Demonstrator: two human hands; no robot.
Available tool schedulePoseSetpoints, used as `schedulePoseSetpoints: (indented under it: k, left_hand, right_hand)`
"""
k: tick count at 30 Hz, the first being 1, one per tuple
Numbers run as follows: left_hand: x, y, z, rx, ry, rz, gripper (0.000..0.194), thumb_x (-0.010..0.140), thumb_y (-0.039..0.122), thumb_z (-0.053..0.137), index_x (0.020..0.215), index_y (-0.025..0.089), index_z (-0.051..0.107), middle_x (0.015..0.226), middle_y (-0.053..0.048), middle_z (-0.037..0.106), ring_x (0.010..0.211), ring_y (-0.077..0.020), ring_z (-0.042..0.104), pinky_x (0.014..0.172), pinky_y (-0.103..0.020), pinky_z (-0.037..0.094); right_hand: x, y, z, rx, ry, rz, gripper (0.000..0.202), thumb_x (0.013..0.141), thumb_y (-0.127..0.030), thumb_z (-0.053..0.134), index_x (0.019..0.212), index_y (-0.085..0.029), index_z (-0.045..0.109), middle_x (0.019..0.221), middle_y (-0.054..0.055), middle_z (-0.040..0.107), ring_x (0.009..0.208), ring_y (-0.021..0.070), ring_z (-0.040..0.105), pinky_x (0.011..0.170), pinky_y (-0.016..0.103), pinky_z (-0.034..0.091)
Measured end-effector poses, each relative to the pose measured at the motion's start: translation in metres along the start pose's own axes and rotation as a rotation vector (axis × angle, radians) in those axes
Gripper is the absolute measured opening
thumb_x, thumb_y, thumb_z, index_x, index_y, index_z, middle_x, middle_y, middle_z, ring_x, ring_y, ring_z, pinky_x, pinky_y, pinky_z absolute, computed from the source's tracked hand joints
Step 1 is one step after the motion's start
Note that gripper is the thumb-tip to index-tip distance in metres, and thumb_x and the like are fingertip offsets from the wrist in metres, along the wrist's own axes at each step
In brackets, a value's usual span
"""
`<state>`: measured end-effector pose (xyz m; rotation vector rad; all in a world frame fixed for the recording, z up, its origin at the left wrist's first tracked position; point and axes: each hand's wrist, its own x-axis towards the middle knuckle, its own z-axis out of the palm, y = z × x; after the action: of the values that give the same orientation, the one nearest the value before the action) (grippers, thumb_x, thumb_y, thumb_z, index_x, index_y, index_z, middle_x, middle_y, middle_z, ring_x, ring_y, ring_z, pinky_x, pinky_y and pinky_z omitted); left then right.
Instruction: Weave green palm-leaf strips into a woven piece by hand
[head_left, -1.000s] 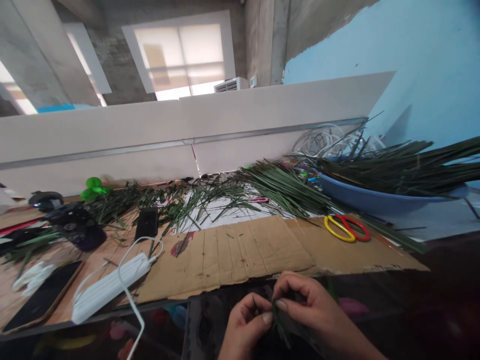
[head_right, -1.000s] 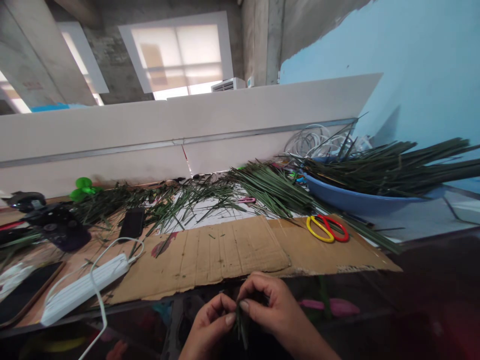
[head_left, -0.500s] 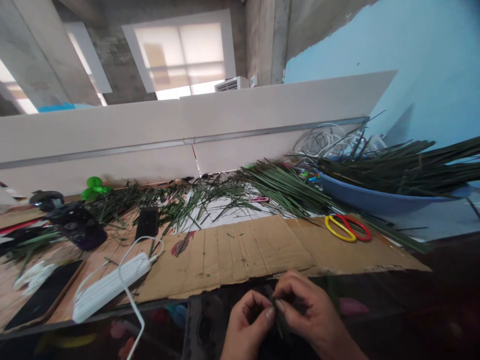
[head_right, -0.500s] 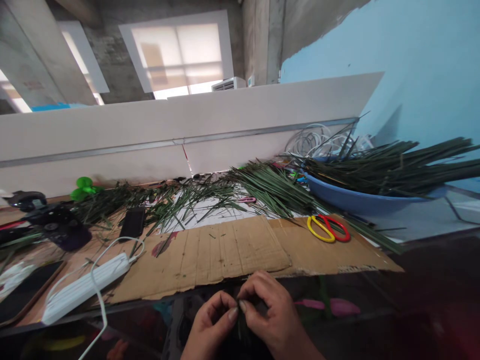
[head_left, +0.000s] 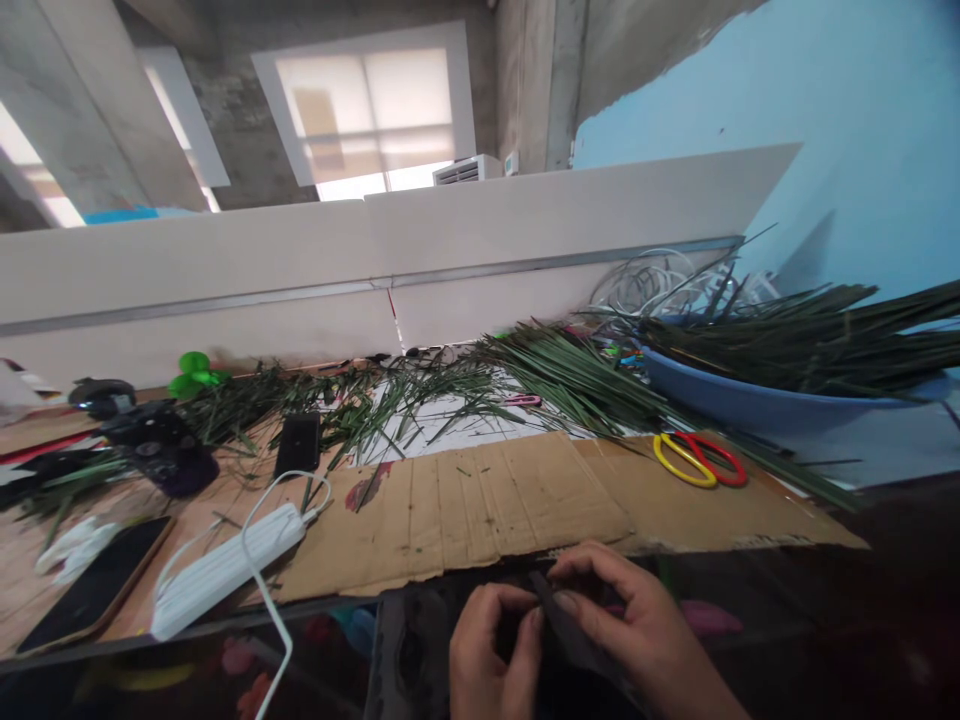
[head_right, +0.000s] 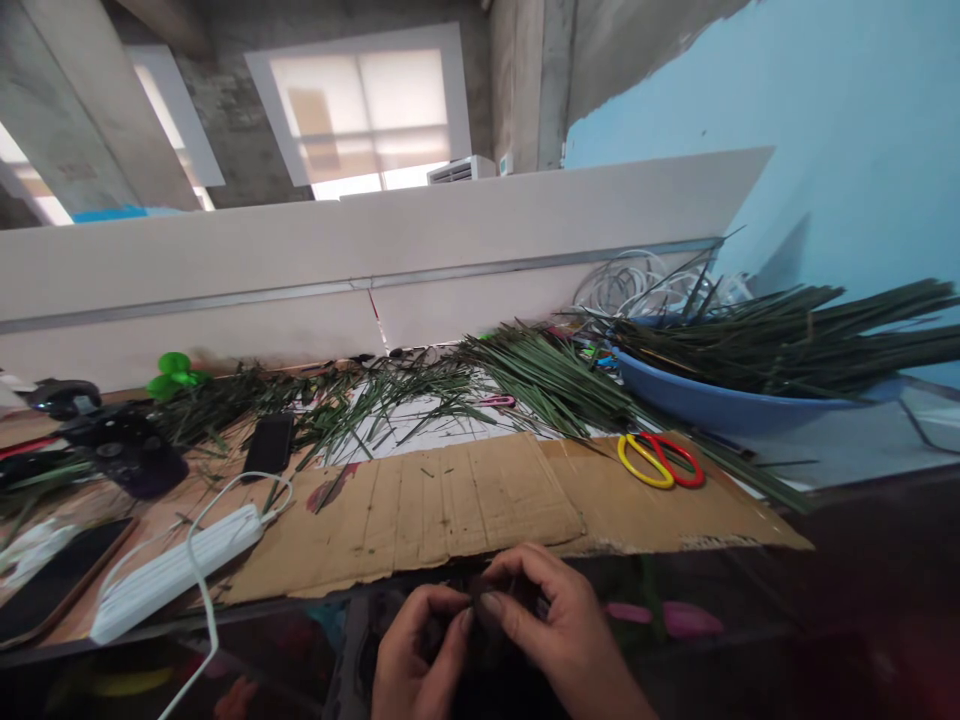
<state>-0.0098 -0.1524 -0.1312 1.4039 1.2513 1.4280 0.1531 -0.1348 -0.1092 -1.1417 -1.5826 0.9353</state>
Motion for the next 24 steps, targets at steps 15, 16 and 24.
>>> schedulePoseSetpoints:
  k: [15,16,24]
  left_hand:
    - [-0.002,-0.004,0.007,0.1,0.148,0.252,0.004,0.08,0.024,0.073,0.079,0.027,0.075,0.074,-0.005,0.072,0.072,-0.0232,0.062,0.073,-0.032,0.043]
    - [-0.002,-0.004,0.007,0.102,0.142,0.25,0.004,0.081,0.025,0.073,0.079,0.027,0.075,0.074,-0.005,0.072,0.072,-0.0234,0.062,0.073,-0.032,0.043]
    - [-0.002,-0.007,0.008,0.128,0.139,0.272,0.007,0.082,0.022,0.071,0.079,0.027,0.074,0.073,-0.006,0.072,0.071,-0.0235,0.062,0.072,-0.032,0.043]
  right_hand:
    - [-0.003,0.002,0.013,0.037,0.056,0.033,0.011,0.08,-0.03,0.065,0.075,-0.02,0.069,0.071,0.001,0.064,0.068,0.0191,0.058,0.064,0.028,0.046]
    - [-0.003,0.002,0.013,0.038,0.053,0.035,0.011,0.08,-0.03,0.065,0.075,-0.02,0.069,0.071,0.001,0.064,0.068,0.0189,0.057,0.064,0.028,0.045]
    - [-0.001,0.003,0.014,0.053,0.044,0.038,0.013,0.081,-0.03,0.062,0.074,-0.02,0.066,0.07,0.001,0.063,0.068,0.0186,0.057,0.062,0.027,0.044]
